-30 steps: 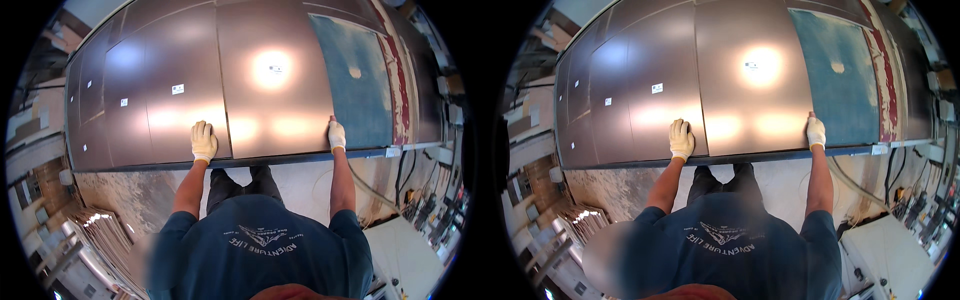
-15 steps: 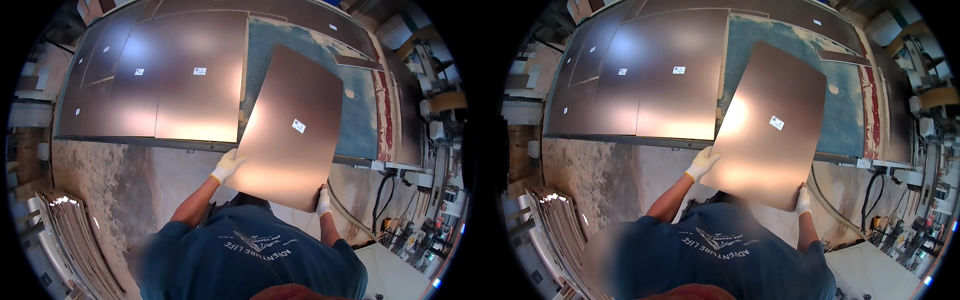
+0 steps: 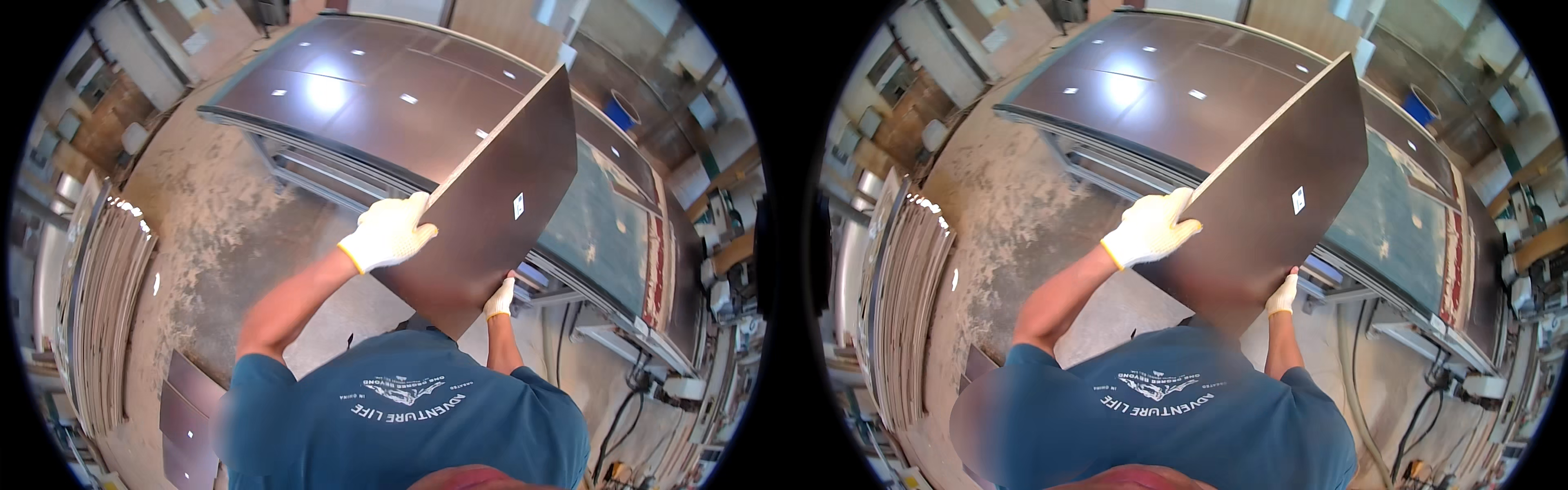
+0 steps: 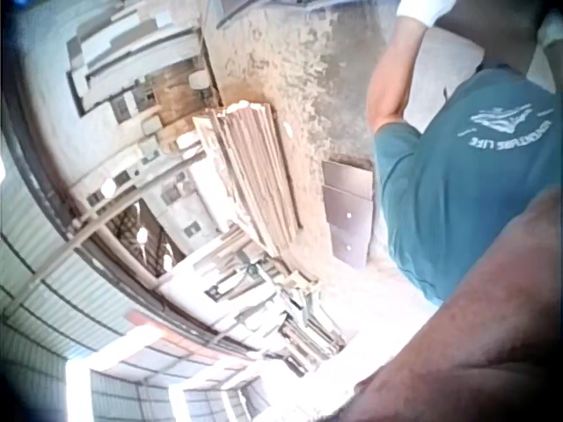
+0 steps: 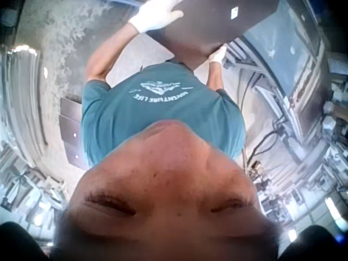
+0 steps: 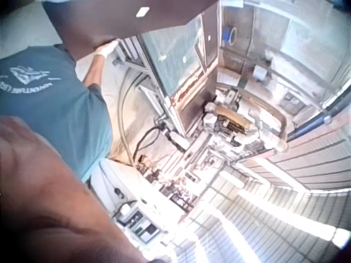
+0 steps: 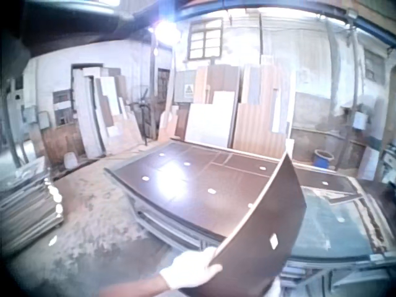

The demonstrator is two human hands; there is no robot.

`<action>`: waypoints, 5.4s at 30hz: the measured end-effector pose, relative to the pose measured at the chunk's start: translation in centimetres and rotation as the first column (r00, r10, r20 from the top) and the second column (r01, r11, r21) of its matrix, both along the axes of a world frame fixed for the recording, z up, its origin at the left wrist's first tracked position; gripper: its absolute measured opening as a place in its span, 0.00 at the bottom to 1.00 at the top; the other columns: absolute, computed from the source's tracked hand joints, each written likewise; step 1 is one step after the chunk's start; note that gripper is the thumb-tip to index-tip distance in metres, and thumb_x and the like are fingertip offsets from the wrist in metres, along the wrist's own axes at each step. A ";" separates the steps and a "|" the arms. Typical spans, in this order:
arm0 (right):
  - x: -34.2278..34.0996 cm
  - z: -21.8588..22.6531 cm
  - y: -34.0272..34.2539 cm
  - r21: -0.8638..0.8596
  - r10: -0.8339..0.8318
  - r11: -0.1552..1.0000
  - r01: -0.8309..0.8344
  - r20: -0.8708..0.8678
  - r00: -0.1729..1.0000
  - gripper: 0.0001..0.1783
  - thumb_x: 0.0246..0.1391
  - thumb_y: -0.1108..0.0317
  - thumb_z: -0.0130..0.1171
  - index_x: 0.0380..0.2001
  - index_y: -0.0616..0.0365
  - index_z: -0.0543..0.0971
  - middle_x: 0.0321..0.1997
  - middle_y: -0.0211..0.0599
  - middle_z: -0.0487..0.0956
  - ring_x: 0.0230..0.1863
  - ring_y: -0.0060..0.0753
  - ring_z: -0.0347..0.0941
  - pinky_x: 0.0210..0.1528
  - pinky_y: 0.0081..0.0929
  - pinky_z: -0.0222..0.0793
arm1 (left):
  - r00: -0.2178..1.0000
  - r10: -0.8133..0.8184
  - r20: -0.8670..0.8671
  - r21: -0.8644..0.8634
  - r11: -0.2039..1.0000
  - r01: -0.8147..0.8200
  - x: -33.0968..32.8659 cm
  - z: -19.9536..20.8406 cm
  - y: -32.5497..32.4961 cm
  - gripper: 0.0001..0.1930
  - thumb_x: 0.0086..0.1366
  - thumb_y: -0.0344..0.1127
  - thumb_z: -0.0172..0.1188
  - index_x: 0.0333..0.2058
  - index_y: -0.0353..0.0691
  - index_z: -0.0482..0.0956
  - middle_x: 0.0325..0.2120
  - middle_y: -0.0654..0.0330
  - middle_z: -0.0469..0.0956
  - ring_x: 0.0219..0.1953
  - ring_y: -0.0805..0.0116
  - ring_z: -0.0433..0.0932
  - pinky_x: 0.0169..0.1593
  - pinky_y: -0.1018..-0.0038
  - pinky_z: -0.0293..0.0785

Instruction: The person wipes the surface of large rectangular panels with a white cloth, then repeatedly picks up and places down the panels on a metal table and the floor. The person also briefly handles a smartphone and a long thin strip.

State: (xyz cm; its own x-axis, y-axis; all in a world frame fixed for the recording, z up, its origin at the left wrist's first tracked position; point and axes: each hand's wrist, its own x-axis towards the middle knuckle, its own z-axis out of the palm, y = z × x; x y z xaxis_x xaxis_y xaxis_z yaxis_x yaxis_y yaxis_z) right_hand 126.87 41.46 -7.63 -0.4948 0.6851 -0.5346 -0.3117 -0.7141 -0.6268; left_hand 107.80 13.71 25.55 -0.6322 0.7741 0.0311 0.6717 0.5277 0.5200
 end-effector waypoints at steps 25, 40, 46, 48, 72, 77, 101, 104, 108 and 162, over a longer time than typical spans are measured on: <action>-40.1 6.1 -72.7 0.384 0.913 -0.125 -0.915 0.405 0.045 0.33 0.62 0.45 0.51 0.60 0.60 0.71 0.63 0.36 0.71 0.63 0.33 0.65 0.67 0.30 0.56 | -0.385 0.770 0.508 0.044 -0.470 -0.881 13.6 -14.4 -70.9 0.21 0.58 0.49 0.57 0.41 0.39 0.81 0.35 0.46 0.82 0.41 0.47 0.81 0.46 0.60 0.75; -13.9 -1.1 -122.8 0.088 0.527 -0.794 -0.602 0.595 -0.607 0.24 0.60 0.52 0.58 0.47 0.63 0.77 0.48 0.34 0.78 0.48 0.32 0.72 0.55 0.34 0.68 | -0.710 -0.007 0.704 -0.365 -0.861 -0.354 49.6 -23.1 -95.8 0.25 0.56 0.50 0.60 0.37 0.29 0.83 0.33 0.45 0.83 0.37 0.53 0.84 0.44 0.63 0.77; -3.5 -5.8 -137.3 0.092 0.480 -0.828 -0.553 0.626 -0.615 0.19 0.57 0.55 0.61 0.40 0.62 0.78 0.41 0.32 0.76 0.45 0.29 0.70 0.55 0.30 0.65 | -0.756 -0.072 0.650 -0.417 -0.866 -0.276 61.2 -23.7 -107.2 0.26 0.54 0.49 0.62 0.39 0.27 0.82 0.35 0.42 0.83 0.40 0.50 0.84 0.45 0.63 0.77; 0.2 -7.4 -141.6 0.082 0.481 -0.831 -0.550 0.601 -0.638 0.21 0.57 0.55 0.61 0.42 0.64 0.79 0.44 0.34 0.76 0.47 0.29 0.70 0.56 0.29 0.64 | -0.728 -0.132 0.672 -0.410 -0.886 -0.217 64.6 -25.0 -111.2 0.26 0.54 0.49 0.62 0.39 0.27 0.82 0.34 0.42 0.83 0.39 0.51 0.84 0.44 0.64 0.77; 40.9 -11.4 -182.8 -0.106 0.052 -0.866 -0.489 0.953 -0.298 0.30 0.51 0.52 0.52 0.47 0.68 0.79 0.49 0.56 0.80 0.52 0.50 0.76 0.56 0.39 0.68 | -0.594 -0.042 0.803 -0.296 -0.894 -0.337 101.7 -39.3 -161.9 0.14 0.57 0.34 0.64 0.34 0.25 0.81 0.29 0.57 0.80 0.29 0.68 0.76 0.35 0.70 0.74; 43.0 -14.7 -180.4 -0.296 0.192 -0.580 -0.759 0.856 -0.480 0.32 0.51 0.52 0.53 0.49 0.72 0.78 0.52 0.58 0.78 0.56 0.50 0.74 0.58 0.37 0.66 | -0.691 -0.007 0.723 -0.518 -0.666 -0.536 101.6 -38.9 -172.2 0.15 0.57 0.35 0.64 0.36 0.25 0.82 0.29 0.54 0.82 0.31 0.67 0.79 0.35 0.69 0.74; 15.6 -11.0 -140.2 -0.140 0.252 -0.309 -0.941 0.942 -0.222 0.27 0.53 0.50 0.57 0.44 0.65 0.81 0.41 0.41 0.81 0.39 0.35 0.76 0.43 0.36 0.72 | -0.496 0.214 0.841 -0.382 -0.413 -0.827 66.9 -44.6 -144.2 0.15 0.58 0.39 0.62 0.35 0.29 0.81 0.24 0.55 0.81 0.25 0.66 0.78 0.30 0.68 0.72; 8.1 -12.6 -136.6 -0.140 0.134 -0.349 -0.927 0.971 -0.197 0.29 0.52 0.49 0.58 0.44 0.67 0.80 0.42 0.43 0.81 0.40 0.37 0.76 0.44 0.36 0.71 | -0.537 0.274 0.798 -0.414 -0.399 -0.818 59.7 -42.6 -140.6 0.17 0.59 0.41 0.61 0.36 0.29 0.81 0.24 0.54 0.81 0.24 0.65 0.78 0.31 0.68 0.73; 0.3 -12.2 -137.8 -0.120 0.129 -0.397 -0.910 0.974 -0.185 0.31 0.50 0.48 0.58 0.44 0.69 0.80 0.42 0.45 0.81 0.42 0.38 0.76 0.46 0.36 0.71 | -0.551 0.427 0.717 -0.390 -0.410 -0.825 52.8 -46.5 -137.3 0.19 0.60 0.43 0.59 0.40 0.31 0.81 0.28 0.51 0.83 0.30 0.60 0.82 0.37 0.66 0.75; -14.9 -60.9 -148.2 -0.022 0.523 -0.563 -0.826 0.764 -0.377 0.24 0.56 0.59 0.66 0.49 0.63 0.75 0.48 0.32 0.78 0.48 0.26 0.71 0.56 0.28 0.66 | -0.317 0.596 0.738 -0.443 0.072 -0.894 38.4 -74.3 -122.2 0.19 0.65 0.45 0.56 0.50 0.42 0.73 0.40 0.47 0.80 0.41 0.43 0.79 0.45 0.54 0.75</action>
